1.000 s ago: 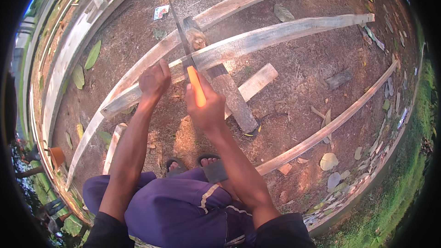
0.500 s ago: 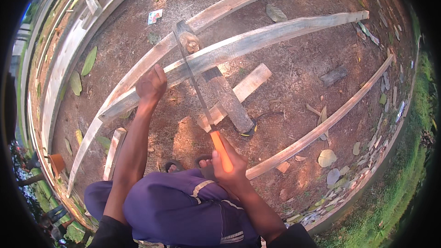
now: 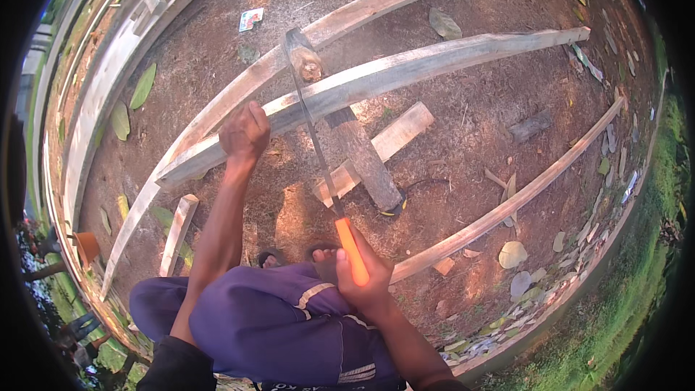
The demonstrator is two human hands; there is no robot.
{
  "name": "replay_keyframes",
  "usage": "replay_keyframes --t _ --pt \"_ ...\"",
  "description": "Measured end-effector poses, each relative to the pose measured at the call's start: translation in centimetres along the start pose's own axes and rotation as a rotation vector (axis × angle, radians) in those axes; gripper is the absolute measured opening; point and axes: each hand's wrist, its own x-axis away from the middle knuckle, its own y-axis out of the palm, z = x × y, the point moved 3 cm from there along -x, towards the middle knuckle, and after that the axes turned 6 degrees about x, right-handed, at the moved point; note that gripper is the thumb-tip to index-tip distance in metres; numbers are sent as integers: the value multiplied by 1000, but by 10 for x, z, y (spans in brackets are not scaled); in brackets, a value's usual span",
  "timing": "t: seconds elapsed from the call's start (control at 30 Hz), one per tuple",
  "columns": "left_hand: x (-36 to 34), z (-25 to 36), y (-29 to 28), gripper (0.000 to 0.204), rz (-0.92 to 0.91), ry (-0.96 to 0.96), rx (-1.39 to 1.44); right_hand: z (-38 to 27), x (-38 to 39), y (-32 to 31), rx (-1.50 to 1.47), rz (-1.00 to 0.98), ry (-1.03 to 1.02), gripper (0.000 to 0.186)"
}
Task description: The person positions a wooden plank on a makeshift sawhorse and uses a hand saw to cut it. The person holds the plank steady with one hand while sawing with the other, completing a cut and separating a piece of wood.
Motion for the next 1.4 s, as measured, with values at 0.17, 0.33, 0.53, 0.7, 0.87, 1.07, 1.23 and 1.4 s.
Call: replay_keyframes --t 0.17,0.33,0.53,0.7,0.87,1.07,1.23,1.4 --pt "-1 20 1 48 62 79 6 -2 -154 63 -31 -59 174 41" --pt "-4 -5 0 47 -78 -56 -15 -8 17 -15 -6 -29 66 46" --pt "-1 19 10 51 140 125 -26 11 -171 73 -11 -50 148 42" --pt "-6 -7 3 51 -32 -50 -69 -2 10 -8 -35 9 35 45" --pt "-2 7 14 51 184 124 -63 18 -100 37 -16 -3 45 43" --pt "-3 -3 2 52 -45 -49 -61 4 -6 3 -78 -93 209 45" --pt "1 12 5 50 75 45 -23 20 -38 19 -14 100 -29 43" --pt "8 10 7 48 54 55 -42 13 -126 55 -77 66 51 40"
